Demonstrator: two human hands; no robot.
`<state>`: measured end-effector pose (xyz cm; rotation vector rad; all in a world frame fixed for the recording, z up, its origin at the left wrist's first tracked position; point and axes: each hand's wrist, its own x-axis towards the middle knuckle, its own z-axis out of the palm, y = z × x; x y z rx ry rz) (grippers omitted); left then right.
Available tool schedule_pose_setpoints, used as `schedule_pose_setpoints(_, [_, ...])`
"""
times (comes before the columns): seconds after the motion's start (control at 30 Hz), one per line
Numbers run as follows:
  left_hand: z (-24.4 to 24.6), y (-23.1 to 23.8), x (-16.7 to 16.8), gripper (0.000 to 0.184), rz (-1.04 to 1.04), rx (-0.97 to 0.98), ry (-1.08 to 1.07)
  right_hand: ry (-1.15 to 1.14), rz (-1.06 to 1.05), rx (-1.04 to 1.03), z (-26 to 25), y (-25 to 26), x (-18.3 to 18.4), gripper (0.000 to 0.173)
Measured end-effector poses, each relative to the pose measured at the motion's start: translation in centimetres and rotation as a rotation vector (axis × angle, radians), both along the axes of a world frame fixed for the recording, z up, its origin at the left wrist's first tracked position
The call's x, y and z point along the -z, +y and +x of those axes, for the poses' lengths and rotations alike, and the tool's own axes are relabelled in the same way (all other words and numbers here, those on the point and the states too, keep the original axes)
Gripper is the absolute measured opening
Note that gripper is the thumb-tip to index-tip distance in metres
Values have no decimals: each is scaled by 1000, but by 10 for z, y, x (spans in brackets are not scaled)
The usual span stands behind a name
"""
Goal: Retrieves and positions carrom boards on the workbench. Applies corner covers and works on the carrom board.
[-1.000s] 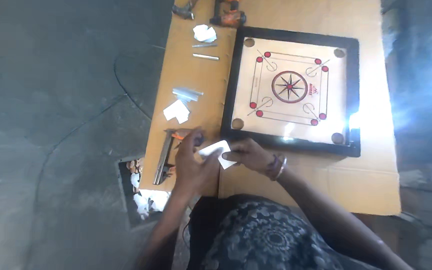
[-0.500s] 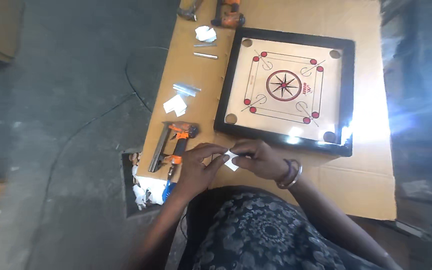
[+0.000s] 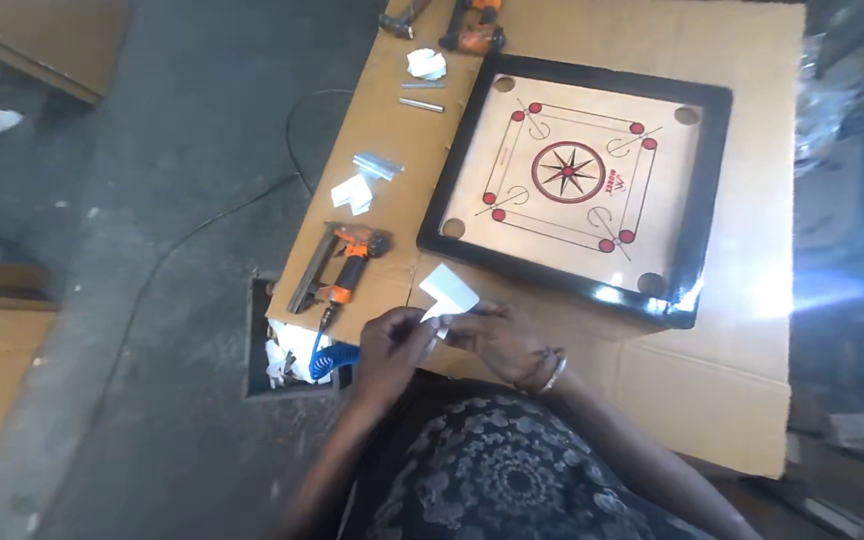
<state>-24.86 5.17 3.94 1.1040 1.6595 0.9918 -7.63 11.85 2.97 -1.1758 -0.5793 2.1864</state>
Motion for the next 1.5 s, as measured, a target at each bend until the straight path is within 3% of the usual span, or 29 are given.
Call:
schedule_pose_setpoints(0.13, [-12,11,-4,11,-82,-20,-82,48,52,-104,1,8,-2,16])
schedule_pose_setpoints(0.2, [-19,12,-2,13,36,-1,209,51,80,-93,-2,13,1,14])
schedule_pose_setpoints(0.27, [-27,10,5,29,240,84,458,43,125,-115,-8,16,3,11])
schedule_pose_setpoints(0.37, [-35,7,14,26,335,139,283,31,184,-159,-22,18,5,9])
schedule_pose_setpoints(0.53, [-53,1,17,12,141,-59,-65,66,184,-267,-47,24,9,12])
schedule_pose_setpoints(0.63, [-80,-1,22,12,95,-137,-80,74,163,-345,-62,27,9,16])
schedule_pose_setpoints(0.7, [-120,-8,30,14,136,-294,69,65,197,-391,-71,30,13,14])
schedule_pose_setpoints(0.8, [-208,-21,62,20,166,-743,162,-58,307,-422,-77,37,20,13])
schedule_pose_setpoints(0.9, [-289,-34,129,28,-114,-1013,199,-202,422,-559,-84,52,33,36])
schedule_pose_setpoints(1.0, [-323,-37,172,42,-566,-792,379,-224,439,-694,-96,72,50,54])
schedule_pose_setpoints(1.03, [-311,-31,165,44,-576,-695,468,-179,448,-733,-96,80,58,54])
schedule_pose_setpoints(1.1, [-272,-8,125,38,-291,-537,548,-99,409,-809,-104,105,72,60])
schedule_pose_setpoints(1.13, [-245,2,97,34,-133,-431,446,-93,385,-861,-110,113,70,62])
schedule_pose_setpoints(1.2, [-192,25,48,34,39,-89,12,-51,378,-963,-118,121,77,69])
schedule_pose_setpoints(1.3, [-141,65,28,52,28,411,-463,-28,431,-1062,-125,129,80,75])
schedule_pose_setpoints(1.4, [-116,81,32,18,-64,410,-638,54,435,-1010,-110,121,72,69])
schedule_pose_setpoints(1.47, [-112,81,32,9,-108,316,-692,78,363,-869,-89,114,69,72])
schedule_pose_setpoints(1.5, [-112,82,29,9,-143,262,-676,106,325,-756,-75,107,70,62])
